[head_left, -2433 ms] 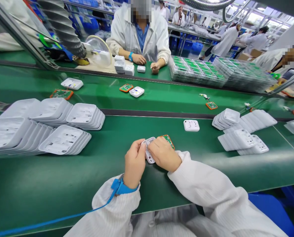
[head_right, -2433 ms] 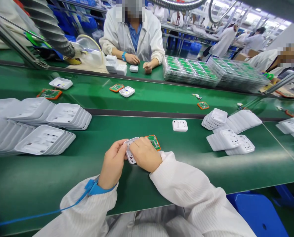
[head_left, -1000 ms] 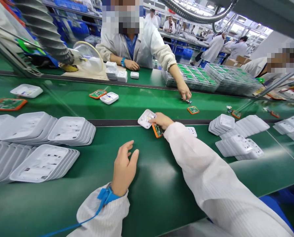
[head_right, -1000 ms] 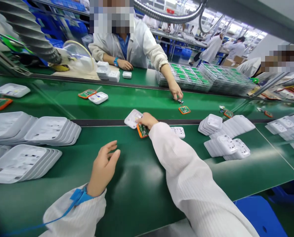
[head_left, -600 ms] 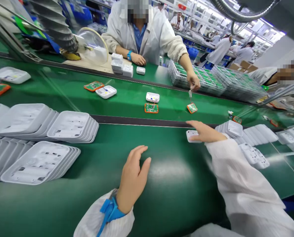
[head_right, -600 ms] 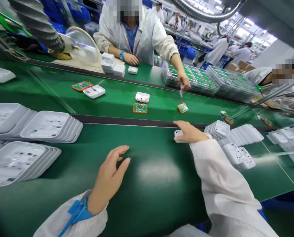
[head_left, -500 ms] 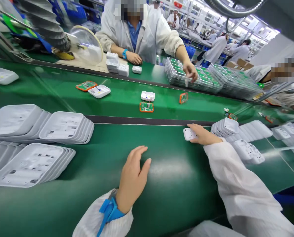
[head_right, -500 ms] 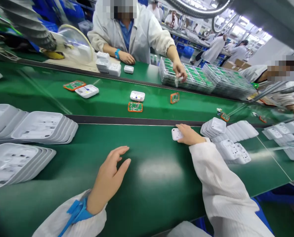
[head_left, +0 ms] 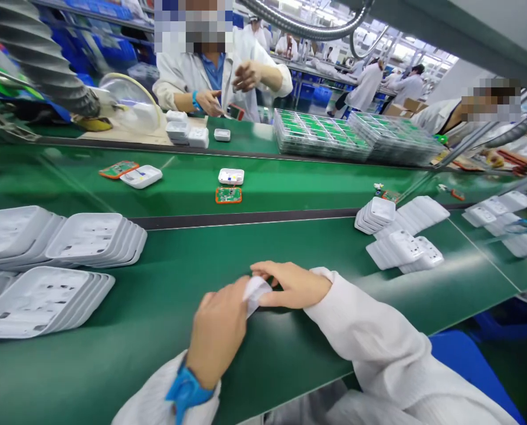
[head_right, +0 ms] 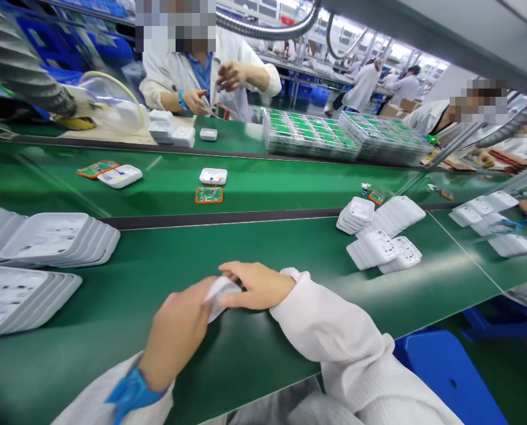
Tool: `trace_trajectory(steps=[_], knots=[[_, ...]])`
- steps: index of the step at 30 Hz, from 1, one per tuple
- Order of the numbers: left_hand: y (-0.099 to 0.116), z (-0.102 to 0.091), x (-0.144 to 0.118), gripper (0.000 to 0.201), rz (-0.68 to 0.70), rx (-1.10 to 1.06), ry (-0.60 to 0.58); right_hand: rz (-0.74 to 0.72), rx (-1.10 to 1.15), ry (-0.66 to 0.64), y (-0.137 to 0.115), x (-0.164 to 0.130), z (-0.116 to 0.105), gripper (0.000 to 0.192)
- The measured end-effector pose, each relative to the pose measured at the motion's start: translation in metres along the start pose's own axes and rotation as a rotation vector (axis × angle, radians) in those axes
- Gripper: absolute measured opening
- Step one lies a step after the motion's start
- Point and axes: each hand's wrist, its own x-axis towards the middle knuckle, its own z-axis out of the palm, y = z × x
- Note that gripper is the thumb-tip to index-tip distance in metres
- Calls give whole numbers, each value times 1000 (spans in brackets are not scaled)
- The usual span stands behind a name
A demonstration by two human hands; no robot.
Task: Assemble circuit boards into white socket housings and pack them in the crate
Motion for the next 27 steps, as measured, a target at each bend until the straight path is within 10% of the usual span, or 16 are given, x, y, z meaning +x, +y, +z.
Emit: trace_trajectory(steps=[7,14,21,27], knots=[[-66,-12,13,37,-708,-121,-54,87,-74,171,23,-21,19,38],[-23,-9,-23,48,-371,-42,361,-41,-296,438,52,-12,46,21],[73,6,-107,24,-105,-254,124,-33,-616,543,75,4,36,28],[80,15,-163,31,-2,-156,144,-81,-919,482,73,13,38,30]])
